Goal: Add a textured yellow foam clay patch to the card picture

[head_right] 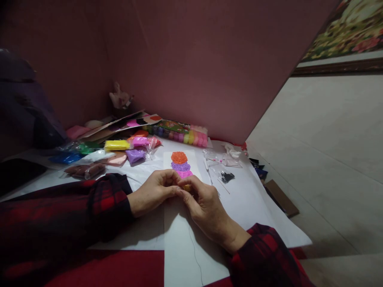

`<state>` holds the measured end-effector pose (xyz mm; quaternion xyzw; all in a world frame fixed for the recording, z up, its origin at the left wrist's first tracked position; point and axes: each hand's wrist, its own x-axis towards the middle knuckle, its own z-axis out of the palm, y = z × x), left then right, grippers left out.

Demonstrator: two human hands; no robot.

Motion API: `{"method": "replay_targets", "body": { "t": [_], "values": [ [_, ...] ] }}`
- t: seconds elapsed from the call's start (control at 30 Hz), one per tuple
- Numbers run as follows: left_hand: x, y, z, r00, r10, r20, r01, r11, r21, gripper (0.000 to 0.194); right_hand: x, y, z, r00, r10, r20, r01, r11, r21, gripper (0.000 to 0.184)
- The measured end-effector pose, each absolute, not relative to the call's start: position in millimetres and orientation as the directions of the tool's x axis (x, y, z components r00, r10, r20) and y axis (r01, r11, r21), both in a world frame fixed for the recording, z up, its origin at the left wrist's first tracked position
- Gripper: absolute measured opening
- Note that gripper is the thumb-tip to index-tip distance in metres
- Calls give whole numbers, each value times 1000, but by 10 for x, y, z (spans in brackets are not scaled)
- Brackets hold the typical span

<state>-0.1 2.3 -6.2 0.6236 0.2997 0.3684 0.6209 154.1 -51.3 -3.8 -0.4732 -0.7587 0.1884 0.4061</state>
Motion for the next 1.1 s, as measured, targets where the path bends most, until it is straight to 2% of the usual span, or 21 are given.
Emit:
{"method": "replay_targets", "body": {
  "t": [0.57, 0.8, 1.1],
  "values": [
    [3, 21, -61, 546, 832, 100, -114, -44, 993, 15, 1544, -511, -46, -207, 856, 475, 538, 505, -675, 8],
    [-5, 13, -23, 513, 853, 98, -128, -37, 991, 11, 1538, -513, -61, -131, 903, 410, 430, 425, -797, 14],
    [-1, 16, 0, 442, 886, 137, -147, -79, 986, 11, 1497, -518, -66, -38, 899, 436, 380, 416, -826, 10]
  ]
}}
